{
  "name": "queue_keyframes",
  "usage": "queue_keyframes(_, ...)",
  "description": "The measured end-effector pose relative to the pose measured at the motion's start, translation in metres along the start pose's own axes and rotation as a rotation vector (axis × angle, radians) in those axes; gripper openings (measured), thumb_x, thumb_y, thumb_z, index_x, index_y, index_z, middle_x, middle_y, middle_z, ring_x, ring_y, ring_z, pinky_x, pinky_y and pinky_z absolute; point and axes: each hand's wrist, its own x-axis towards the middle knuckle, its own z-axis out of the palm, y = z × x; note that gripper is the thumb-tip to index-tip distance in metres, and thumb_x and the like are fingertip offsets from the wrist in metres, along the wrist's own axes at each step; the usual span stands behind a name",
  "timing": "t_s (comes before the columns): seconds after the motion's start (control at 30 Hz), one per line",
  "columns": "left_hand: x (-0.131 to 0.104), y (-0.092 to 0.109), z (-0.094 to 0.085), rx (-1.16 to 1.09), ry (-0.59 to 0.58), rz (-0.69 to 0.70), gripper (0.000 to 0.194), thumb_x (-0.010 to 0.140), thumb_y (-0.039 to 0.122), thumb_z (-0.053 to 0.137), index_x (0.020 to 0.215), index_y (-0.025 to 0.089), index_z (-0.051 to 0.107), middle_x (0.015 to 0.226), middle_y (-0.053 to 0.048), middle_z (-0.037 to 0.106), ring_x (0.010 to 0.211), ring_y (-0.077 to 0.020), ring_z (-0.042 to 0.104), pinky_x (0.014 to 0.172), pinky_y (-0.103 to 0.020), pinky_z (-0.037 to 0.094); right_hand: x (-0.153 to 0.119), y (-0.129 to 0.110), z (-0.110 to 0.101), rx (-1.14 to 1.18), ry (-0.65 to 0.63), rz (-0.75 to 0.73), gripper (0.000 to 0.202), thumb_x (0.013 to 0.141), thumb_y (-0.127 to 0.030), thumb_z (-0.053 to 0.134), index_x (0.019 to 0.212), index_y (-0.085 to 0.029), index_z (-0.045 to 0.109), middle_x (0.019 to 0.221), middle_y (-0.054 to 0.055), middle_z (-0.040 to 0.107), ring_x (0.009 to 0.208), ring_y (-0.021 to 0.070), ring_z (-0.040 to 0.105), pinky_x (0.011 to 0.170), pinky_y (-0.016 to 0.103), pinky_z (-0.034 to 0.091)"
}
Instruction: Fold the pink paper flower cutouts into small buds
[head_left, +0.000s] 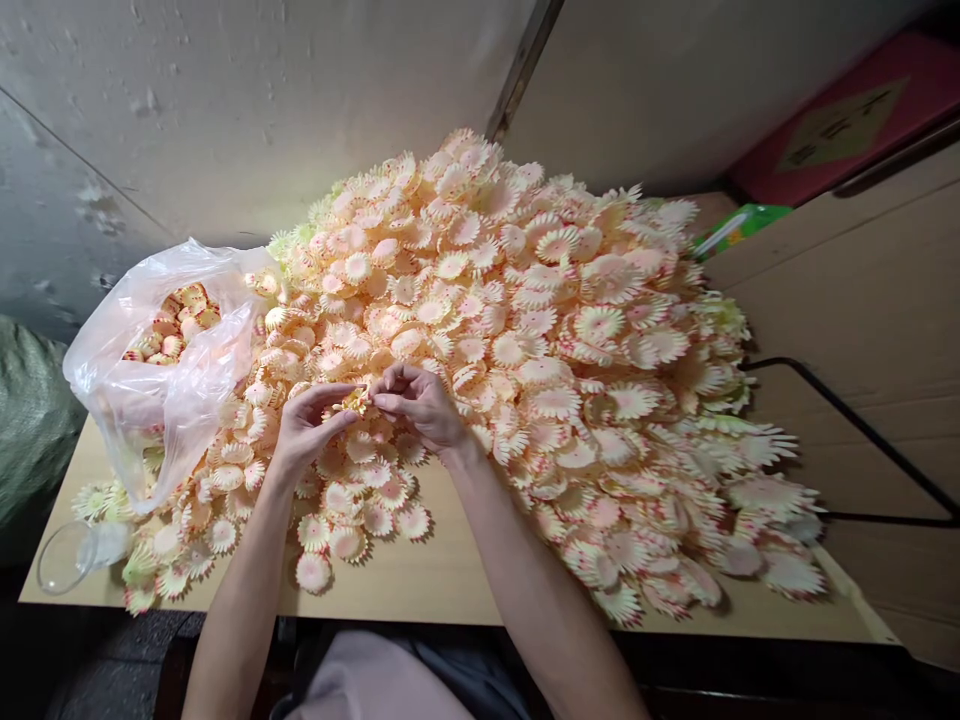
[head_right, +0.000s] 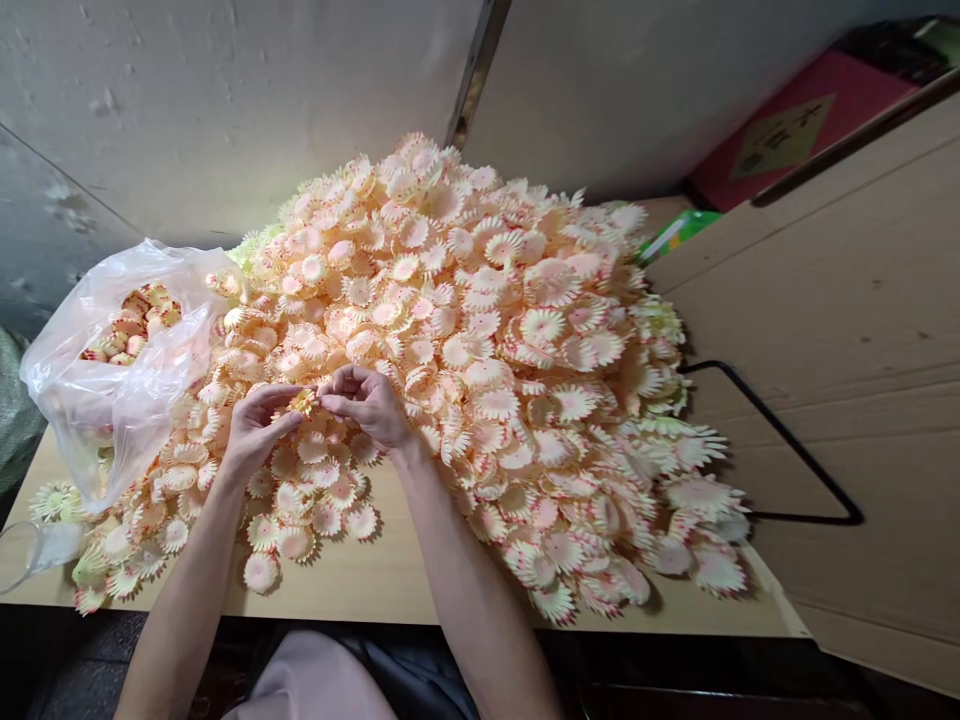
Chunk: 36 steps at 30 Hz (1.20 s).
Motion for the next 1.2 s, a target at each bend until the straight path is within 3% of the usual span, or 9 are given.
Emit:
queue_keyframes(0.07,-0.0003,0.0011,0.0001,-0.014,-0.006,-0.001,0.036,0.068,0.028,0.082,0.101,0.017,0.072,0.104,-0.009,0.074,0.094,-0.0195,0.070,0.075,-0.025,0.058,-0.0004,0.0000,0.0000,0.005,-0.011,-0.002,0.036,0.057,-0.028,0.084,0.069,-0.019,0.051,0.070,-0.002,0.066,0.052,0.0062,0.050,0.048,0.020,0.040)
queue_keyframes(0.23,-0.0021,-0.0003,-0.0051,-0.061,-0.015,-0.055,0.035,0.077,0.033,0.074,0.107,0.016,0.069,0.105,-0.011,0.074,0.068,-0.0131,0.068,0.051,-0.020,0.051,-0.0022,-0.0014,-0.0002,0.039,-0.037,-0.020,0.034,0.057,-0.027,0.084,0.069,-0.019,0.053,0.068,-0.002,0.067,0.052,0.0066,0.052,0.048,0.019,0.042)
queue_keyframes(0.4,-0.0023,0.0047,-0.0064,0.013,-0.016,0.035,0.034,0.075,0.029,0.077,0.106,0.016,0.069,0.116,-0.013,0.071,0.101,-0.0225,0.069,0.079,-0.029,0.057,-0.0037,-0.0016,-0.0006,-0.040,-0.071,-0.057,0.024,0.066,-0.029,0.082,0.076,-0.017,0.063,0.072,-0.001,0.069,0.052,0.0076,0.057,0.052,0.021,0.049)
queue_keyframes(0.5,-0.0015,0.0067,-0.0037,0.030,-0.044,0.074,0.031,0.073,0.028,0.079,0.101,0.016,0.071,0.115,-0.013,0.071,0.108,-0.0247,0.068,0.086,-0.032,0.056,-0.0031,0.0020,-0.0009,-0.061,-0.079,-0.066,0.023,0.068,-0.029,0.082,0.080,-0.018,0.066,0.071,-0.001,0.068,0.054,0.0086,0.059,0.051,0.021,0.050)
queue_keyframes(0.73,-0.0014,0.0019,-0.0025,-0.023,-0.084,0.063,0.031,0.071,0.024,0.080,0.100,0.019,0.073,0.115,-0.012,0.072,0.110,-0.0250,0.067,0.087,-0.031,0.055,-0.0020,0.0021,0.0030,-0.024,-0.061,-0.062,0.027,0.060,-0.026,0.087,0.076,-0.018,0.066,0.072,-0.001,0.070,0.060,0.0094,0.063,0.058,0.021,0.053)
queue_keyframes(1.2,-0.0013,0.0045,-0.0023,-0.031,-0.075,0.055,0.030,0.070,0.021,0.081,0.099,0.018,0.073,0.114,-0.011,0.072,0.111,-0.0262,0.067,0.087,-0.032,0.055,-0.0013,0.0043,-0.0003,-0.016,-0.083,-0.054,0.024,0.064,-0.025,0.085,0.078,-0.018,0.066,0.074,-0.001,0.071,0.059,0.0081,0.063,0.057,0.020,0.054)
